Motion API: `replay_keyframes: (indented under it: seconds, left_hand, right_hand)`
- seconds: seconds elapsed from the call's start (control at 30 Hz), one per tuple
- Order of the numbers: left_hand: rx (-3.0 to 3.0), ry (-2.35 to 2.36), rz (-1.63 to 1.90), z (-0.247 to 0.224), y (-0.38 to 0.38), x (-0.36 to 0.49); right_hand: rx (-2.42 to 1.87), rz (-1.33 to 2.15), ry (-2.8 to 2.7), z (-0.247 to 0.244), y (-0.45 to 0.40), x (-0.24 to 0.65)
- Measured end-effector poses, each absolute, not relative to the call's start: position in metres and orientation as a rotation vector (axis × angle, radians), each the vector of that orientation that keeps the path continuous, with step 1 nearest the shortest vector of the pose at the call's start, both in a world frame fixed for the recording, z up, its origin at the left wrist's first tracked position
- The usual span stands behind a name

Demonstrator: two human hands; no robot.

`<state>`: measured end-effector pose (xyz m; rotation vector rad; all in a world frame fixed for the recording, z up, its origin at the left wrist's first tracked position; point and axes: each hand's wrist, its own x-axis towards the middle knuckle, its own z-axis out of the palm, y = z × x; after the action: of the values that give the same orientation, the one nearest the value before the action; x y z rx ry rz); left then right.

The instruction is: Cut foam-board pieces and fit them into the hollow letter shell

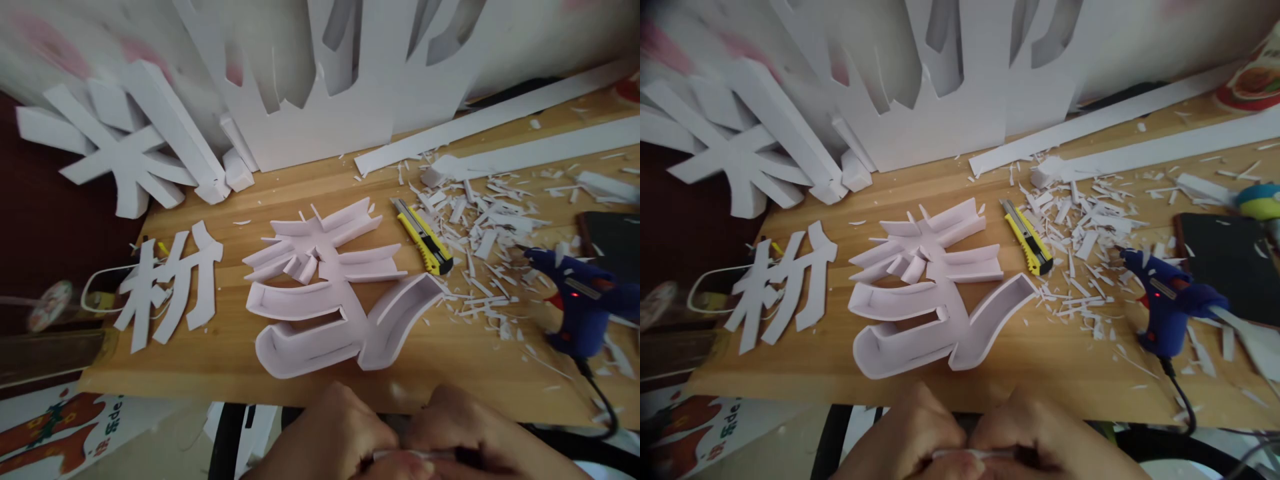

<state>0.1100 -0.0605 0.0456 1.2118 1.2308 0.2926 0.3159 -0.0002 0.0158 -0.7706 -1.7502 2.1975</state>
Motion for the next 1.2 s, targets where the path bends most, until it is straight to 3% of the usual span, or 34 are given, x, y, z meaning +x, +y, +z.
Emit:
replay_keyframes:
  seconds: [0.33,0.77,0.97,1.03,1.2]
  left_hand:
    - [1.063,0.998,0.341,0.057,-0.065,0.106]
    - [1.411,1.314,0.541,0.038,-0.091,0.098]
    - [1.602,2.157,1.213,0.006,-0.109,0.062]
    - [1.595,2.283,1.175,-0.009,-0.107,0.047]
    - [1.182,2.074,1.006,-0.032,-0.094,0.038]
  right_hand:
    - [-0.850,1.963,-2.014,0.002,-0.016,0.319]
    - [-1.004,1.789,-1.994,0.011,-0.023,0.307]
    - [-1.404,1.582,-1.683,0.016,-0.017,0.311]
    - [-1.465,1.541,-1.505,0.016,-0.014,0.308]
    - [-1.550,1.364,-1.225,0.006,-0.004,0.313]
